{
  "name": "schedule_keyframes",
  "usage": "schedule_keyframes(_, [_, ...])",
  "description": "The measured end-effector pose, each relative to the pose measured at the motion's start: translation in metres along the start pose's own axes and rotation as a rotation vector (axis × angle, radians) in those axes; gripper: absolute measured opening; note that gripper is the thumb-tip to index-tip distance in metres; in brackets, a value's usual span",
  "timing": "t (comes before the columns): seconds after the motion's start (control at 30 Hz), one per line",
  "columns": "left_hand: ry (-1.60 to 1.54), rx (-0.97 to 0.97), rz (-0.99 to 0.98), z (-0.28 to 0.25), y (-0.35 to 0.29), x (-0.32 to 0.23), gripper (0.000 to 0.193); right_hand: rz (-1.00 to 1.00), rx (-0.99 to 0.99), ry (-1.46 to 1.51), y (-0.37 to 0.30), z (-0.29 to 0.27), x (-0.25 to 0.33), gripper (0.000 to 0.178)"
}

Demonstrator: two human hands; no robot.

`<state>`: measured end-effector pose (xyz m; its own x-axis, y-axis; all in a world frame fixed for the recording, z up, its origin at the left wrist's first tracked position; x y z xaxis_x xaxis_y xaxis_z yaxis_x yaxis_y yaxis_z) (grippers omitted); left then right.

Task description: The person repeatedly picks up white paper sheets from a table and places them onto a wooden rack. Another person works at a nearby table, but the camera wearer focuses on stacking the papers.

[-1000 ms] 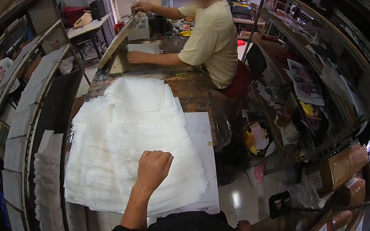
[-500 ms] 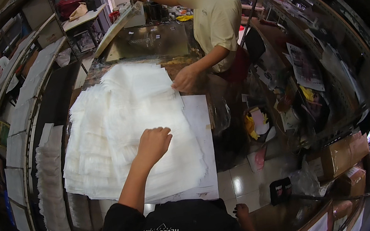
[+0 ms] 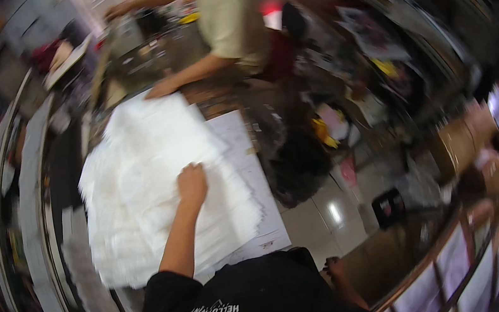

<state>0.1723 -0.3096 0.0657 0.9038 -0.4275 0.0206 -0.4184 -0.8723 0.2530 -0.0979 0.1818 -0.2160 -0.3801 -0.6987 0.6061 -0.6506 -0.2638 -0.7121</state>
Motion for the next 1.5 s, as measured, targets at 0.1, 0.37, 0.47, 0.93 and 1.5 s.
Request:
schedule_keyframes(0.1, [0.027,0.001,0.054,0.024,-0.001,0.022,0.012,-0.048,-0.113,0.005,-0.007,0.005,0.008,0.031])
schedule_keyframes(0.37, [0.079,0.162,0.095,-0.008,0.01,0.001,0.024,-0.096,-0.23,-0.001,-0.025,0.008,0.022,0.037])
schedule_keyframes(0.47, [0.142,0.102,0.236,-0.001,0.018,0.0,0.021,-0.039,-0.226,0.088,-0.036,0.016,0.014,0.036])
schedule_keyframes(0.93, [-0.5,0.084,0.676,-0.012,-0.07,-0.19,0.019,-0.619,0.043,0.297,-0.16,-0.012,0.203,0.056])
schedule_keyframes(1.5, [-0.865,0.63,1.114,-0.035,-0.229,-0.306,0.024,-0.34,-0.513,0.074,-0.124,-0.144,0.099,0.027])
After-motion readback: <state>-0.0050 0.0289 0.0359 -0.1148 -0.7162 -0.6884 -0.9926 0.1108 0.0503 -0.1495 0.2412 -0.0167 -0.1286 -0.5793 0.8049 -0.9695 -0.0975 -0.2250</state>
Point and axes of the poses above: each hand's wrist, its own y-axis towards the middle knuckle, its own z-axis out of the palm, x = y × z, the point moved 2 cm from there along y, towards the middle knuckle, and after that the axes turned 6 degrees about -x, right-handed, at the moved point
